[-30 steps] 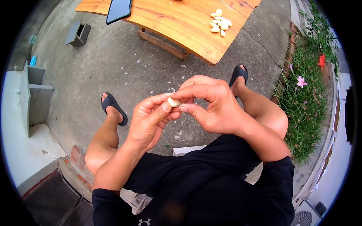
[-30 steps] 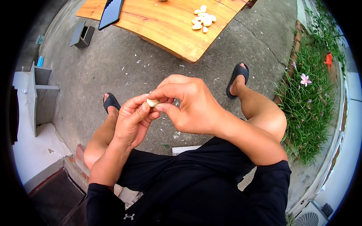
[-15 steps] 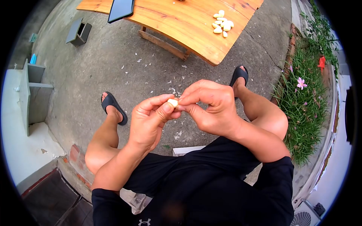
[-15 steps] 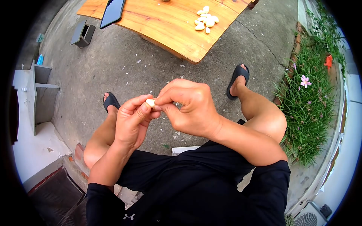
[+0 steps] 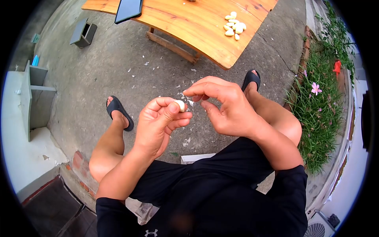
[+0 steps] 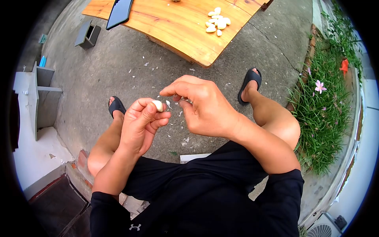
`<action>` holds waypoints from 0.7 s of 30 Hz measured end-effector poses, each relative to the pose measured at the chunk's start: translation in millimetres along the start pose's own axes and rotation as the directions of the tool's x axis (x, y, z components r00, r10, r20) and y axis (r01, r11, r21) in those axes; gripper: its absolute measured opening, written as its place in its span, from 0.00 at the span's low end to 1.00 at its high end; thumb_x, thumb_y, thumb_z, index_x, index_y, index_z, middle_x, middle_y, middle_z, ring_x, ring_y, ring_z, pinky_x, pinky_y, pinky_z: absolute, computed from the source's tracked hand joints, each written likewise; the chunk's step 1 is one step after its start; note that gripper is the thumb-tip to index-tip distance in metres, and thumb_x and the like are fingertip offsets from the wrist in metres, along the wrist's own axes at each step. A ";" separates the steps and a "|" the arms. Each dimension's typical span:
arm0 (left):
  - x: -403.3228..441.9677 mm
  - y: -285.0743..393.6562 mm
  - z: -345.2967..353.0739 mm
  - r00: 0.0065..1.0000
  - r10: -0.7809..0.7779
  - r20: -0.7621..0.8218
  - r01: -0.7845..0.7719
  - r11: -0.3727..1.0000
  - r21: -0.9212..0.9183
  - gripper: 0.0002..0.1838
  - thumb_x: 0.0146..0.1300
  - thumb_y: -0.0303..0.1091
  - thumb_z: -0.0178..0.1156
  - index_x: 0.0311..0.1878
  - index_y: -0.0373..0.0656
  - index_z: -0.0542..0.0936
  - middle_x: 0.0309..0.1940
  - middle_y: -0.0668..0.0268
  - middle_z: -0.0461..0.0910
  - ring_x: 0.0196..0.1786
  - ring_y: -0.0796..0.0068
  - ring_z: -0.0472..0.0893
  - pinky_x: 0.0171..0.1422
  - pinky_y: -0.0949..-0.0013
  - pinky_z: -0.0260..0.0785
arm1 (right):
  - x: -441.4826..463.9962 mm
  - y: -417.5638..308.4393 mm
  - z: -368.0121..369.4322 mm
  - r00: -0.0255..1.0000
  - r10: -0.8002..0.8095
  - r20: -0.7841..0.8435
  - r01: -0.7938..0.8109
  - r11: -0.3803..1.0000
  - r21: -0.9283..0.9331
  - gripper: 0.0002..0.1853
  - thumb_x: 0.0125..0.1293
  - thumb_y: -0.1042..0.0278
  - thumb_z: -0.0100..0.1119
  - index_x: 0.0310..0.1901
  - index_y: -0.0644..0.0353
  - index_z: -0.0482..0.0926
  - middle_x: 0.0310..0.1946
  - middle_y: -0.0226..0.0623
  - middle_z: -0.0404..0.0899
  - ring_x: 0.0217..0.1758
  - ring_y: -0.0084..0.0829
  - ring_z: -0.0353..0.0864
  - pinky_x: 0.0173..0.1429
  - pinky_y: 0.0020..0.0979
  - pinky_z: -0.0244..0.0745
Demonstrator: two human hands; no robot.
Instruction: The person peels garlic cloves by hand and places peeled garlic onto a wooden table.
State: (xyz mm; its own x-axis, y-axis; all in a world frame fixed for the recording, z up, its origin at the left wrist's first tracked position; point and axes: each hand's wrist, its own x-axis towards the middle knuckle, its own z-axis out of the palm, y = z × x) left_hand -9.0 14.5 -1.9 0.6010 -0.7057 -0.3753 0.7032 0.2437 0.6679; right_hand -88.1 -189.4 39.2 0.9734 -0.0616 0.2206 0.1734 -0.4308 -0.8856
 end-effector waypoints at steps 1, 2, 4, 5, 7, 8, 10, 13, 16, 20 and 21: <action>-0.5 0.3 0.6 1.000 0.009 -0.005 -0.009 0.997 0.080 0.10 0.75 0.32 0.61 0.53 0.38 0.80 0.45 0.56 0.86 0.46 0.65 0.89 0.50 0.68 0.86 | -0.3 0.2 3.9 0.999 0.008 -0.032 -0.006 0.999 0.051 0.10 0.61 0.81 0.68 0.45 0.66 0.86 0.41 0.41 0.85 0.41 0.31 0.86 0.45 0.30 0.81; -1.2 0.2 1.1 1.000 0.018 -0.010 -0.016 0.987 0.160 0.10 0.75 0.31 0.61 0.53 0.37 0.80 0.44 0.56 0.87 0.45 0.65 0.89 0.48 0.67 0.87 | -0.9 -0.3 6.8 0.998 0.018 -0.064 -0.011 0.995 0.101 0.12 0.61 0.81 0.70 0.46 0.66 0.87 0.41 0.41 0.85 0.41 0.31 0.86 0.46 0.30 0.81; -2.8 -4.7 -1.0 0.995 0.101 0.002 -0.099 0.969 0.225 0.11 0.74 0.30 0.61 0.54 0.35 0.81 0.43 0.55 0.87 0.45 0.65 0.89 0.47 0.67 0.87 | -2.5 -3.5 9.2 0.998 0.063 0.017 -0.065 0.992 0.107 0.14 0.59 0.80 0.72 0.48 0.65 0.88 0.41 0.40 0.85 0.40 0.30 0.86 0.45 0.30 0.81; -2.9 -6.2 -1.6 0.990 0.143 0.010 -0.141 0.956 0.257 0.12 0.74 0.30 0.61 0.55 0.34 0.81 0.43 0.54 0.87 0.45 0.66 0.89 0.47 0.67 0.87 | -3.3 -5.0 10.2 0.995 0.086 0.057 -0.091 0.990 0.107 0.16 0.58 0.79 0.73 0.49 0.64 0.88 0.41 0.40 0.85 0.40 0.30 0.86 0.44 0.30 0.81; -2.8 -5.3 -1.2 0.995 0.094 0.019 -0.096 0.972 0.215 0.13 0.74 0.29 0.62 0.57 0.33 0.81 0.45 0.54 0.87 0.46 0.67 0.89 0.50 0.67 0.87 | -8.2 5.3 18.3 0.998 0.037 -0.045 -0.034 0.997 0.065 0.15 0.56 0.78 0.75 0.47 0.63 0.89 0.36 0.40 0.86 0.35 0.29 0.85 0.40 0.28 0.80; -2.9 -4.5 -0.7 0.997 0.071 0.024 -0.074 0.978 0.193 0.13 0.74 0.28 0.62 0.57 0.33 0.80 0.46 0.54 0.87 0.46 0.67 0.89 0.51 0.67 0.87 | -8.8 7.9 20.5 0.996 -0.002 -0.090 0.006 0.999 0.044 0.14 0.56 0.78 0.75 0.46 0.63 0.89 0.34 0.39 0.85 0.34 0.29 0.85 0.38 0.28 0.79; -4.7 -3.0 8.1 0.997 0.080 0.020 -0.083 0.982 0.172 0.14 0.71 0.24 0.63 0.58 0.32 0.80 0.47 0.54 0.87 0.47 0.68 0.89 0.53 0.67 0.86 | -8.5 9.1 20.6 0.988 -0.039 -0.152 0.041 0.999 0.011 0.11 0.56 0.78 0.74 0.42 0.62 0.90 0.30 0.39 0.84 0.30 0.30 0.84 0.34 0.29 0.77; -7.5 -8.4 12.0 0.990 0.124 0.074 -0.137 0.966 0.219 0.17 0.67 0.19 0.65 0.58 0.32 0.80 0.47 0.55 0.87 0.47 0.68 0.89 0.56 0.67 0.84 | -7.0 7.7 19.2 0.981 -0.031 -0.192 0.029 0.999 -0.013 0.05 0.57 0.77 0.73 0.36 0.61 0.89 0.24 0.39 0.81 0.25 0.32 0.82 0.29 0.32 0.74; -8.5 -11.3 6.2 0.987 0.124 0.099 -0.146 0.954 0.261 0.19 0.64 0.15 0.67 0.59 0.31 0.80 0.47 0.55 0.87 0.48 0.69 0.88 0.57 0.67 0.84 | -6.5 4.4 24.4 0.975 -0.043 -0.216 0.038 0.999 -0.028 0.03 0.59 0.76 0.71 0.30 0.63 0.85 0.23 0.40 0.81 0.24 0.33 0.81 0.28 0.33 0.73; -10.7 -14.0 3.9 0.987 0.104 0.124 -0.134 0.954 0.268 0.19 0.64 0.16 0.68 0.58 0.31 0.80 0.46 0.55 0.87 0.48 0.68 0.88 0.55 0.67 0.84 | -7.9 5.9 32.5 0.970 0.085 -0.229 -0.080 0.996 0.030 0.08 0.65 0.72 0.69 0.29 0.64 0.82 0.22 0.39 0.82 0.23 0.30 0.82 0.27 0.32 0.73; -11.4 -12.3 6.2 0.988 0.085 0.130 -0.116 0.959 0.257 0.19 0.64 0.17 0.68 0.58 0.31 0.80 0.46 0.55 0.87 0.48 0.68 0.88 0.55 0.67 0.84 | -8.1 5.9 32.2 0.965 0.159 -0.207 -0.150 0.987 0.061 0.10 0.67 0.69 0.68 0.30 0.64 0.82 0.21 0.38 0.82 0.23 0.28 0.82 0.26 0.31 0.73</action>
State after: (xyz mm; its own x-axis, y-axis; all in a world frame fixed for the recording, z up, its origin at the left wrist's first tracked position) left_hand -26.8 15.5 -1.9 0.6040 -0.7629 -0.2305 0.5072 0.1449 0.8495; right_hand -90.1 -162.4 19.1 0.9362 -0.3146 0.1568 0.0347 -0.3612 -0.9318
